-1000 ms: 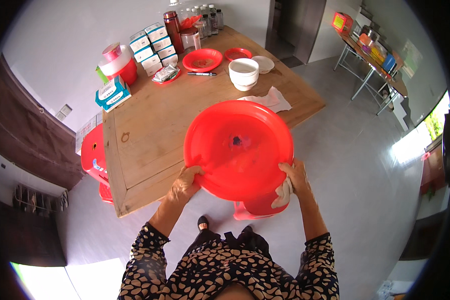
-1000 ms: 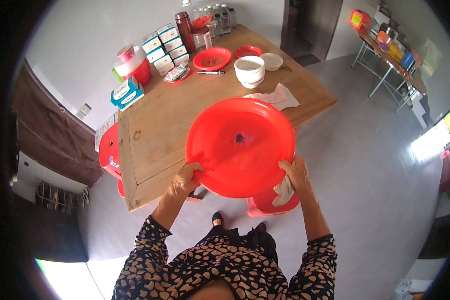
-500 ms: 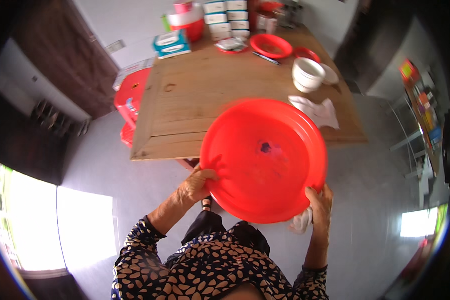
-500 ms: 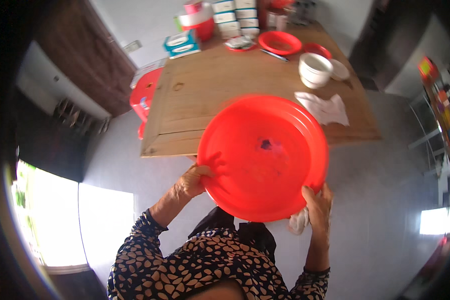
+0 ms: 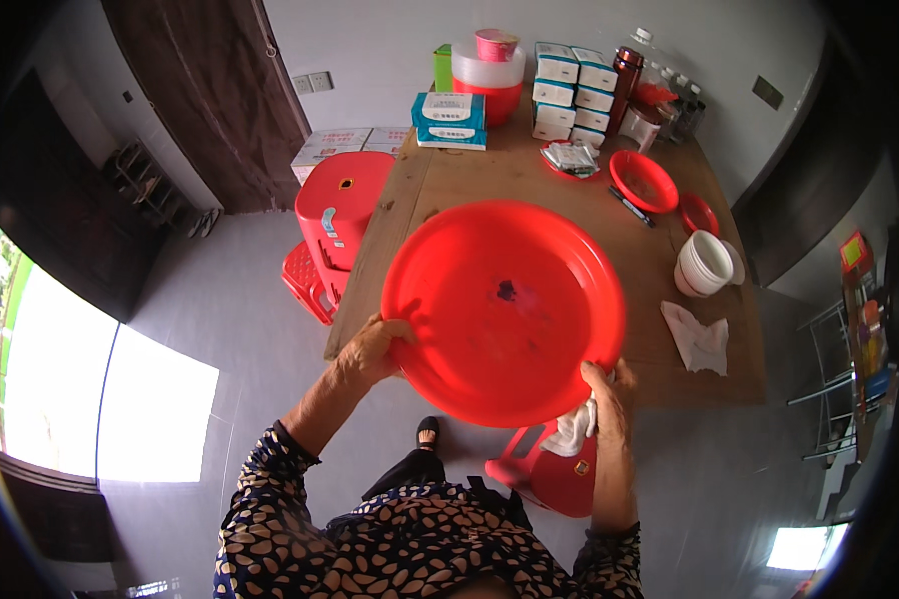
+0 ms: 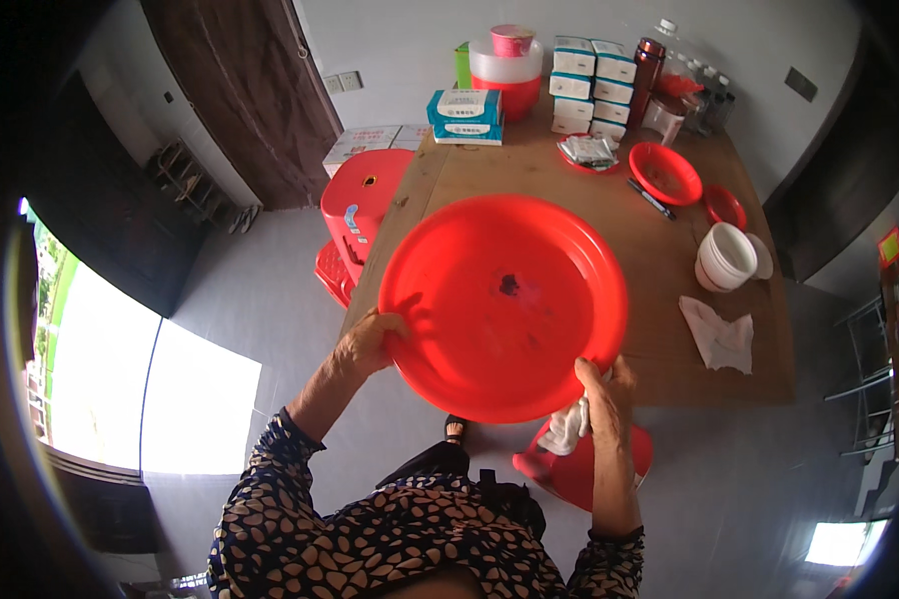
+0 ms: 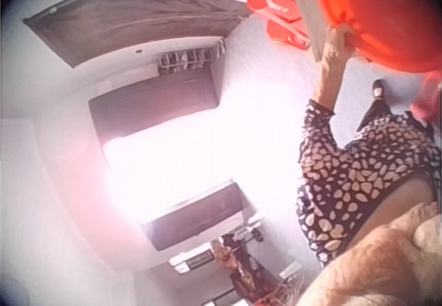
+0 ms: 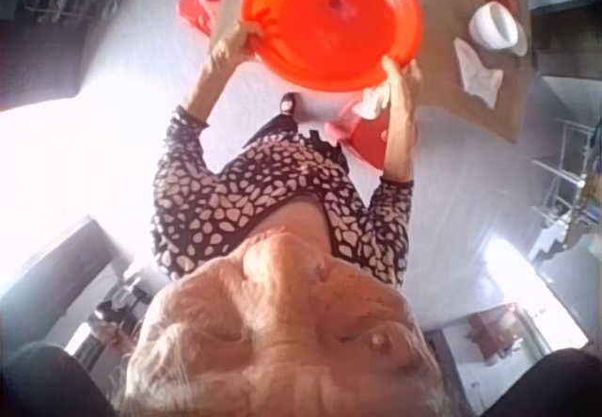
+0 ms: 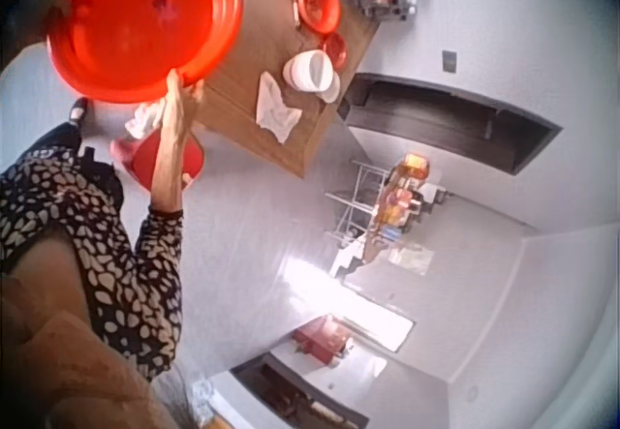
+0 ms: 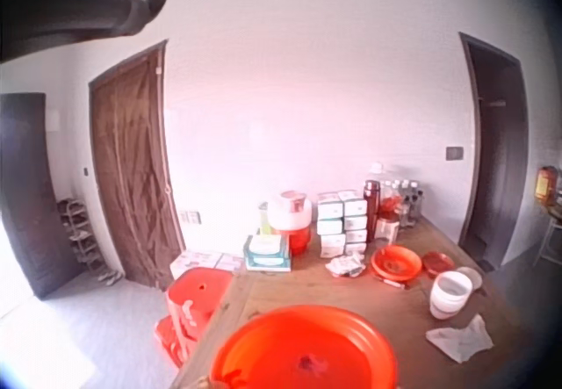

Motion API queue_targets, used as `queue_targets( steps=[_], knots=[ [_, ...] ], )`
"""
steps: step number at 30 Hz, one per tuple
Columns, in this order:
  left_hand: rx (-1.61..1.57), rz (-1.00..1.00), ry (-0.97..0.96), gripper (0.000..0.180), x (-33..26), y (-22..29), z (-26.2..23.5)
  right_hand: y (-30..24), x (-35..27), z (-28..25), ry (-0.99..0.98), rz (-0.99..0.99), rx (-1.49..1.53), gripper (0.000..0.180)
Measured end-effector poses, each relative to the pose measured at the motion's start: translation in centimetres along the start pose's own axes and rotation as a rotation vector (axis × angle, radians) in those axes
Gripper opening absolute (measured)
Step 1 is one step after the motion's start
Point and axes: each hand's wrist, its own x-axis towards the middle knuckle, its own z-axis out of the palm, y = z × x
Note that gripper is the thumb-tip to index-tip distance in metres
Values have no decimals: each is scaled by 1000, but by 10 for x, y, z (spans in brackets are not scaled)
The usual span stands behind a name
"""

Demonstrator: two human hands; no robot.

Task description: The person cleans a dark metal door and adjacent white tiled walls using a white cloth. They then wipe a wooden table and clean several small white bowls and a red plastic basin with the same cloth.

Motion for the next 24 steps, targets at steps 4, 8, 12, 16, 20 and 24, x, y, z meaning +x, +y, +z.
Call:
queue_targets(
  steps=[4,8,12,16,20,24],
  knots=[
    [18,49,-15,52,45,51,-28,24,53,49,31,-28,61,34],
    [51,17,26,50,96,95,-58,16,96,102,80,-43,11,28],
    [47,16,-23,44,138,126,-67,26,140,135,135,-94,69,21],
    [67,-22,-20,42,168,151,-79,14,166,160,149,29,44,20],
    [75,17,-20,42,191,161,-78,31,190,170,151,-125,82,20],
    [128,0,5,43,196,169,-72,48,202,160,145,-84,14,21]
  ],
)
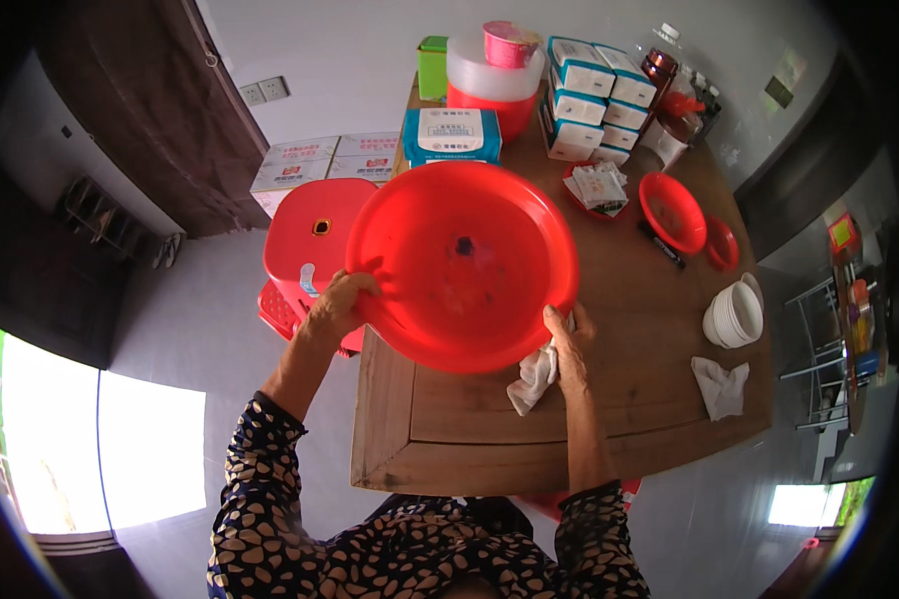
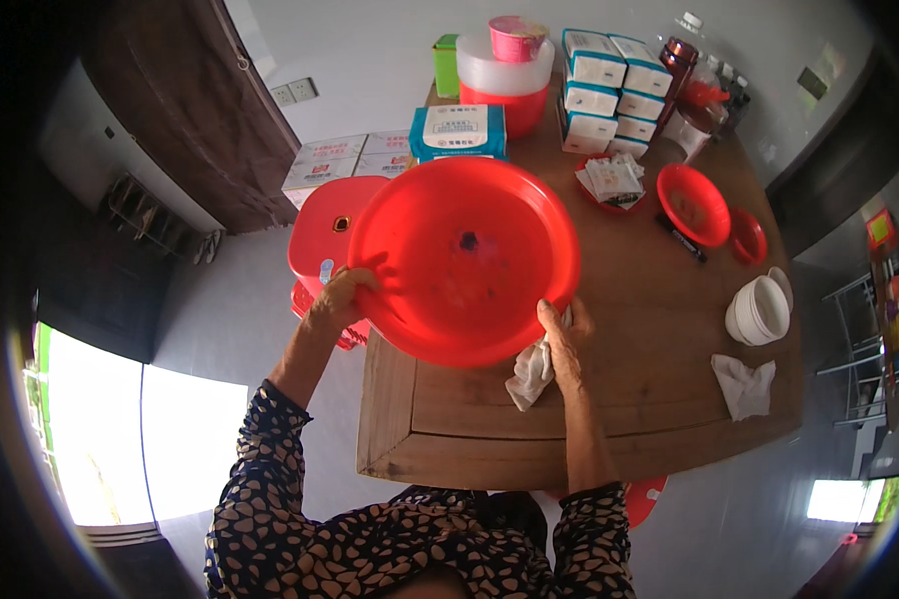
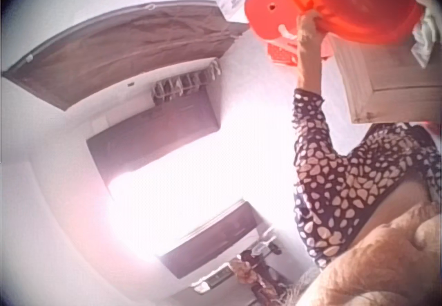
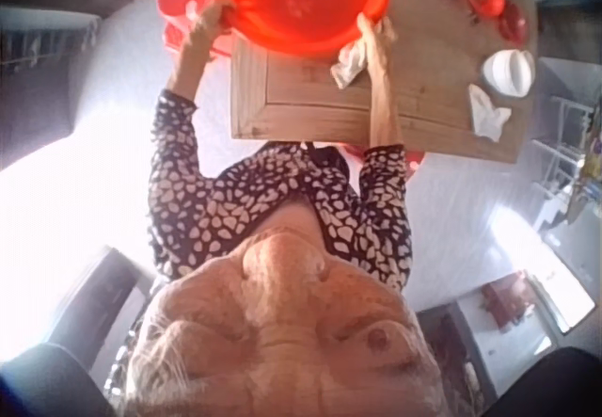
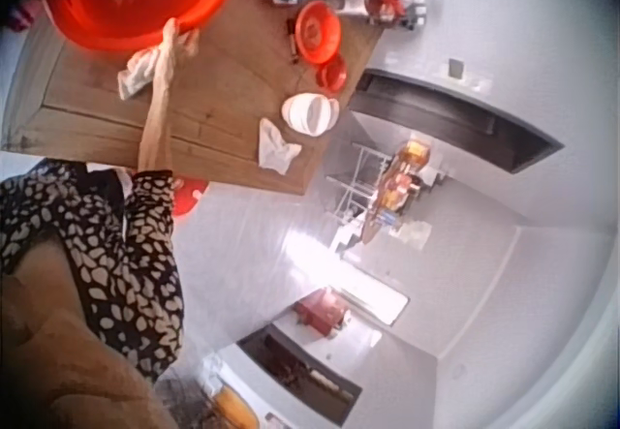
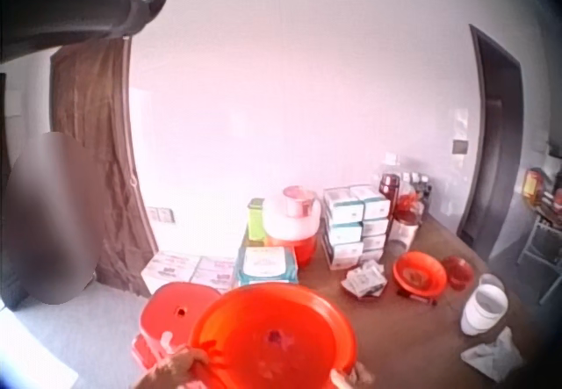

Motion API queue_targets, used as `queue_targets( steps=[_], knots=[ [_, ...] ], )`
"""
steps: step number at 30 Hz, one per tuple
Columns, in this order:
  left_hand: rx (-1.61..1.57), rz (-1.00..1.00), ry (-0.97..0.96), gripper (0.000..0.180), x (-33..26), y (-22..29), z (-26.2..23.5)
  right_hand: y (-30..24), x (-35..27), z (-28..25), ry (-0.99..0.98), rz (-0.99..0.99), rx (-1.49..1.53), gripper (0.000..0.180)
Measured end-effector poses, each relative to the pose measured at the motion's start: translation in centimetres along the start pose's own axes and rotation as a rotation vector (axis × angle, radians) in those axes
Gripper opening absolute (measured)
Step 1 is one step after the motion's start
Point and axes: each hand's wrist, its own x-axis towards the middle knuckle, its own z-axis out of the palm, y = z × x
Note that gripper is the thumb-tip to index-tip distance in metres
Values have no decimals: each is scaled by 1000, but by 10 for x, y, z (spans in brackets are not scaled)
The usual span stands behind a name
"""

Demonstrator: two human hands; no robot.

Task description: The person cleans a dark metal door and adjacent white tiled walls using a white cloth. They then wipe a wooden table and clean several small white bowls and a red plastic basin with the same cloth.

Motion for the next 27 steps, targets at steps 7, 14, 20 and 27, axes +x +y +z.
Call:
queue_targets(
  steps=[7,14,20,27],
  knots=[
    [-122,219,-27,39,1,-18,-63,-29,-58,-31,-76,-209,-446,29],
    [146,398,462,45,-80,-82,-4,2,-65,-77,-228,-530,-1121,35],
    [879,619,484,30,-146,-137,44,30,22,-144,37,-551,-1075,33],
    [1041,689,57,19,-138,-208,128,52,71,-199,322,-528,-1133,29]
  ],
)
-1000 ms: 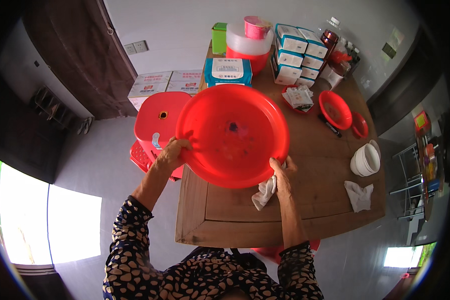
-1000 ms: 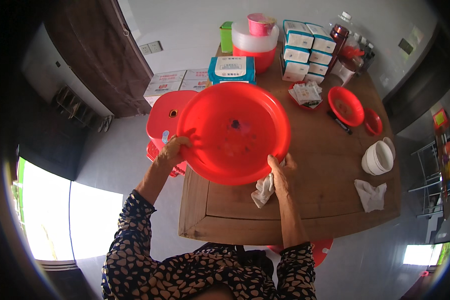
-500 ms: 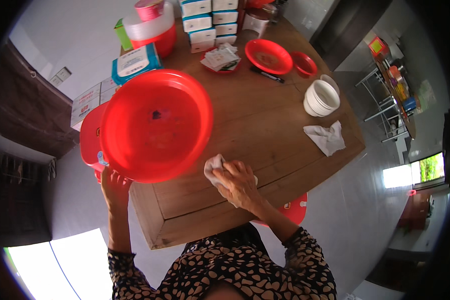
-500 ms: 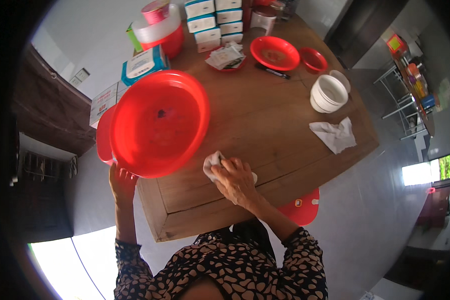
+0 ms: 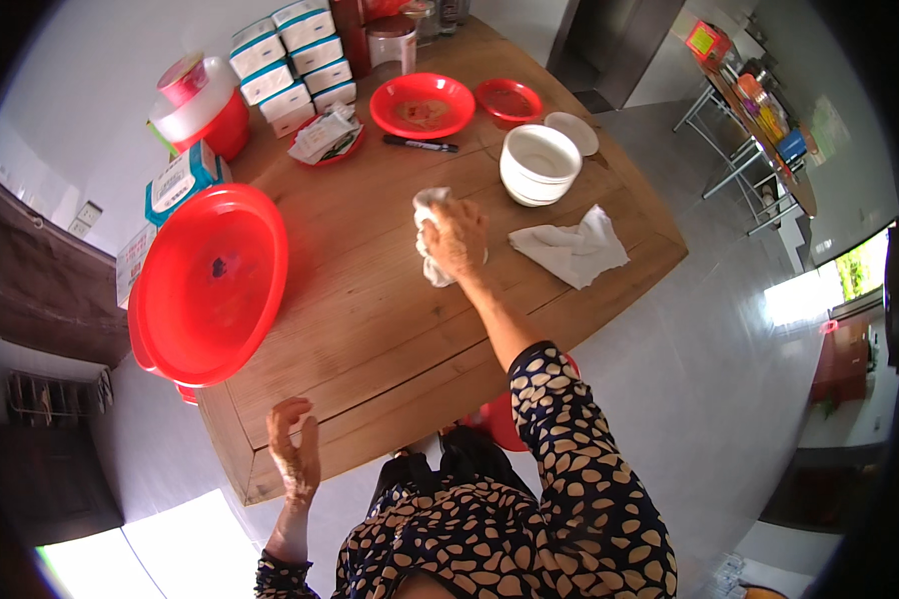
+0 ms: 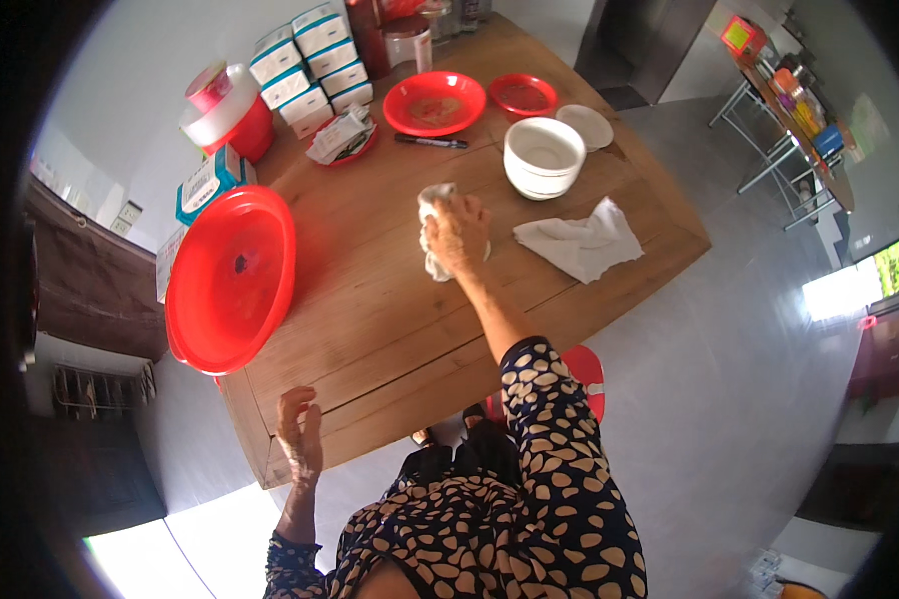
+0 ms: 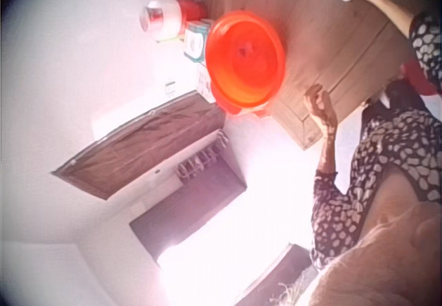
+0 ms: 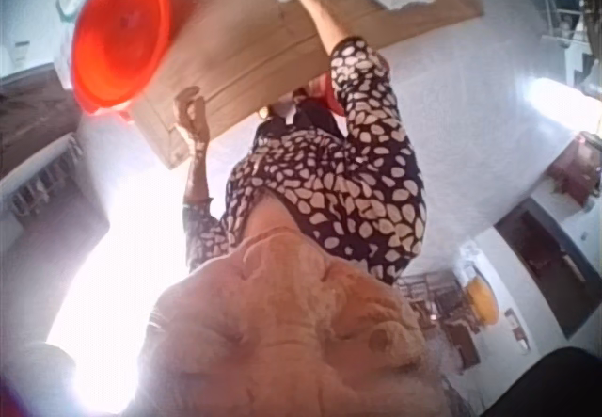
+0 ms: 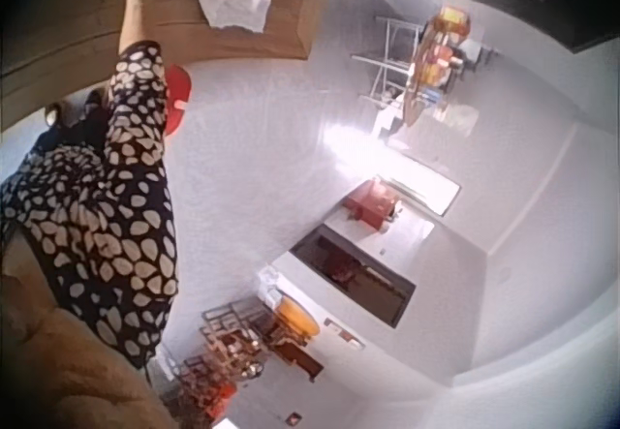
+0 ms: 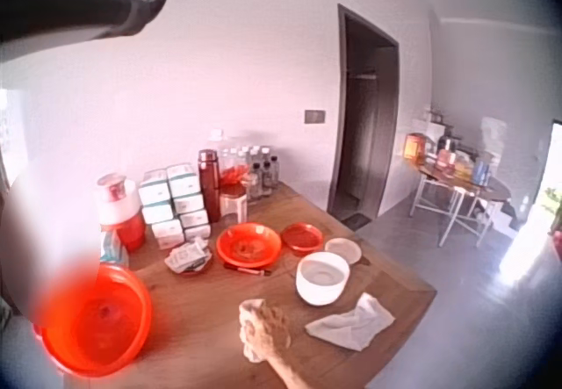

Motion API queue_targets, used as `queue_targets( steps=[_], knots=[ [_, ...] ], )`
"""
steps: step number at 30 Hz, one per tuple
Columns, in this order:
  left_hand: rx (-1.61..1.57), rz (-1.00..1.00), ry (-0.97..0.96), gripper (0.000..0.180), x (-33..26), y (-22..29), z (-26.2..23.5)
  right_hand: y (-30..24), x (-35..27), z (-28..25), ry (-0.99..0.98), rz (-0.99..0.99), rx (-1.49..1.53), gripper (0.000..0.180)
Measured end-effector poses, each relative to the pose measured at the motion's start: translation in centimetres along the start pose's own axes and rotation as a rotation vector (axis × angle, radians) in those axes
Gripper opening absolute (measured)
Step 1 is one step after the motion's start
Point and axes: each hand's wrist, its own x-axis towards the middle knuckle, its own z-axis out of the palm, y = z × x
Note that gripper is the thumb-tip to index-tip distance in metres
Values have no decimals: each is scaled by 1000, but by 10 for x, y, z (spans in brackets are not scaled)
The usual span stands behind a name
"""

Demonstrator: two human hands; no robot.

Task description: The person cleans a dark metal door and adjacent white tiled walls using a white cloth. They then wipe a wooden table and clean several small white bowls and a red plastic basin with the same cloth.

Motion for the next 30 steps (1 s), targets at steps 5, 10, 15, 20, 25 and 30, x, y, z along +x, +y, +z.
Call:
queue_targets(
  steps=[5,10,15,20,25,30],
  knots=[
    [163,269,-174,23,15,33,62,-10,-47,-41,-111,-106,133,31],
    [180,336,-209,23,23,43,104,-16,-112,-114,-206,-222,246,34],
    [213,363,-270,21,28,49,125,32,-144,-162,-197,-88,150,33],
    [203,416,-325,19,34,52,150,109,-165,-201,-147,-26,83,30],
    [150,505,-397,25,51,65,186,199,-138,-222,-9,307,-72,29],
    [105,553,-431,30,60,76,232,265,-60,-220,117,319,-364,40]
  ],
)
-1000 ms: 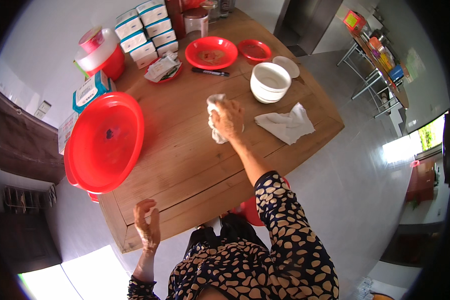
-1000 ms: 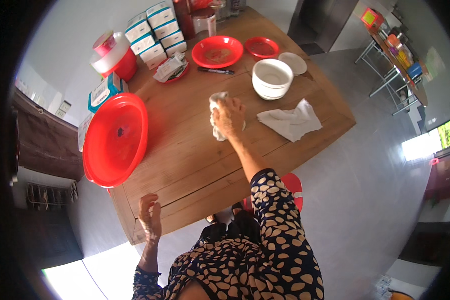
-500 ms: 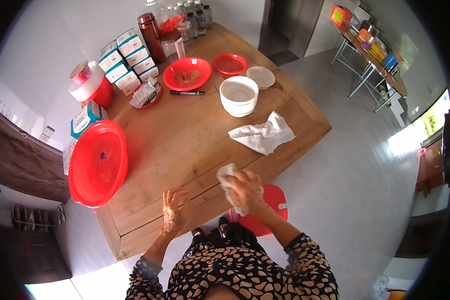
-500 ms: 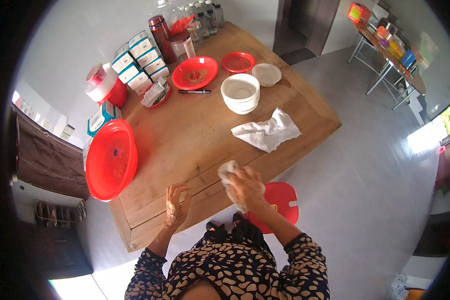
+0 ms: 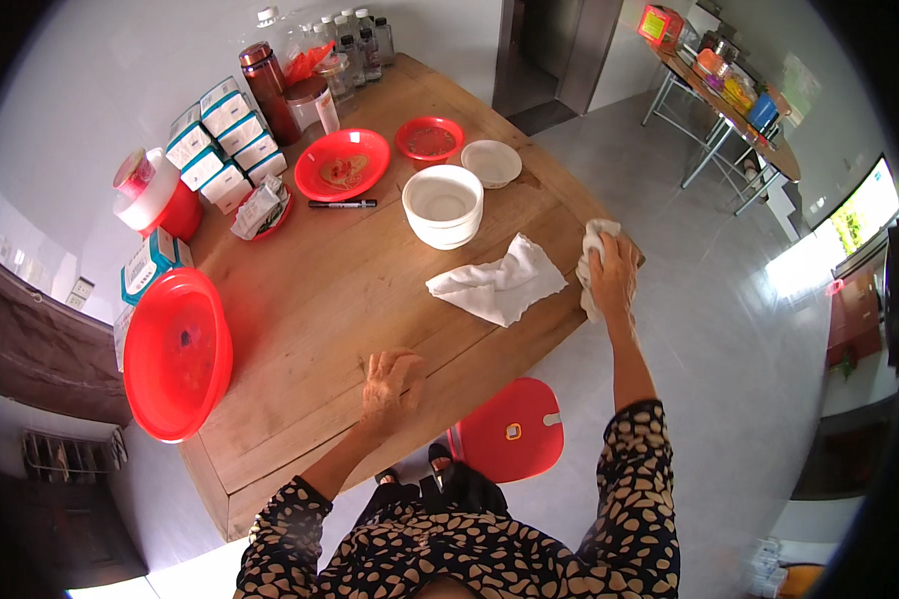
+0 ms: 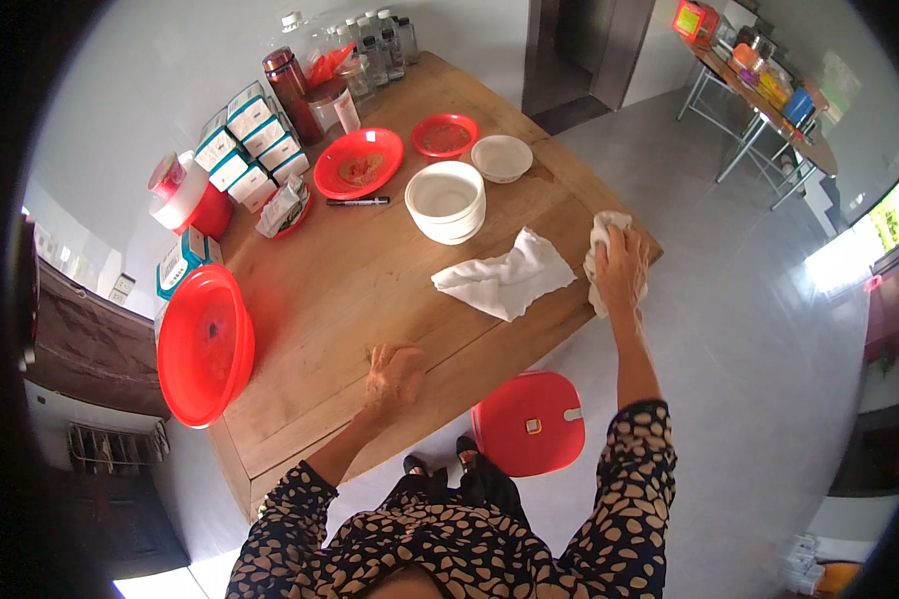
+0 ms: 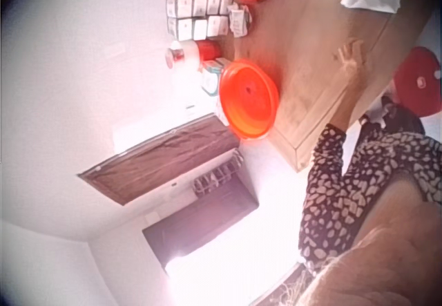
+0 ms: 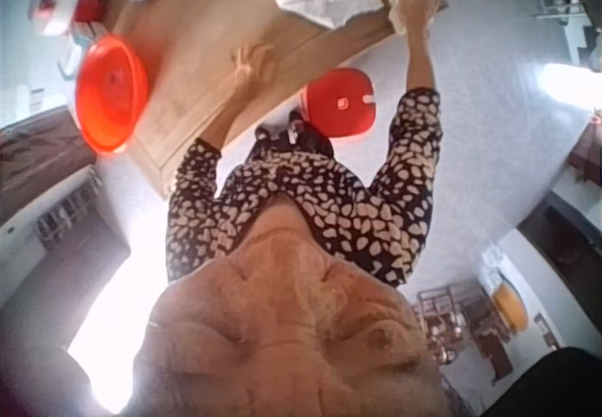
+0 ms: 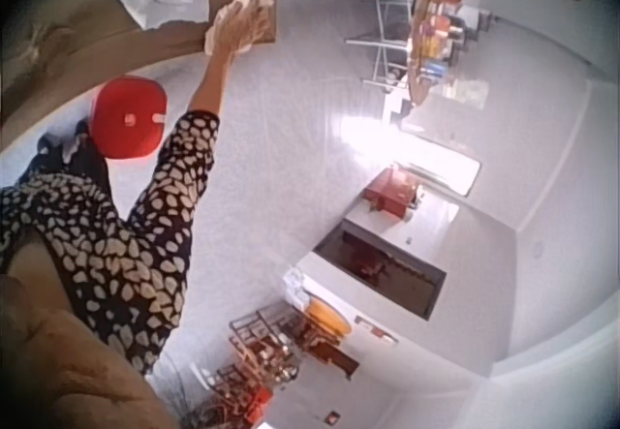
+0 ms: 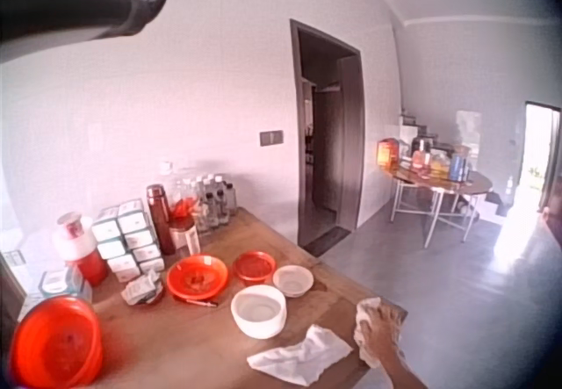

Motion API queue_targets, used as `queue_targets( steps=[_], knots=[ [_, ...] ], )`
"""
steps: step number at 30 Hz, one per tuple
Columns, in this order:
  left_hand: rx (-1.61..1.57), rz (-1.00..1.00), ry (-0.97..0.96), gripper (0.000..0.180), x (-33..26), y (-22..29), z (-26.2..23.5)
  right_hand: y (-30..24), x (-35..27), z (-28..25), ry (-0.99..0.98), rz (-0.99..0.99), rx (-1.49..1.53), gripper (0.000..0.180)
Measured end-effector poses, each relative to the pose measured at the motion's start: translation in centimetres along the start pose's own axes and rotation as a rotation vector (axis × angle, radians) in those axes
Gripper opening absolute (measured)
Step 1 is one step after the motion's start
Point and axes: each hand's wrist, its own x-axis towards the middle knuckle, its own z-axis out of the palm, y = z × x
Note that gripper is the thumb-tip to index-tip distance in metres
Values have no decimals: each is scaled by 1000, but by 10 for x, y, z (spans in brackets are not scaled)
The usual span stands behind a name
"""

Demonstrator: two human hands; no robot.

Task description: The person cleans a dark metal door and adjacent white tiled walls using a white cloth. They then wipe a wooden table and clean several small white bowls and a red plastic basin with the same cloth.

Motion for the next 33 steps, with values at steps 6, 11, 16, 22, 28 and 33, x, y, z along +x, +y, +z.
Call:
queue_targets(
  steps=[6,11,16,22,28,33],
  knots=[
    [33,-54,-5,34,1,-10,3,-71,15,7,-14,-201,-65,52],
    [-23,-70,-4,33,0,-12,2,-103,-17,41,-467,-219,271,61],
    [-218,-147,131,32,-2,-7,-5,-162,-71,43,-285,-642,322,50],
    [-417,-240,227,23,-5,-26,-2,-187,-92,10,-394,-584,940,29],
    [-840,-589,89,56,51,-47,-12,-131,33,30,-57,313,707,24],
    [-1211,-843,32,81,145,-50,14,-136,50,103,-190,318,934,28]
  ],
)
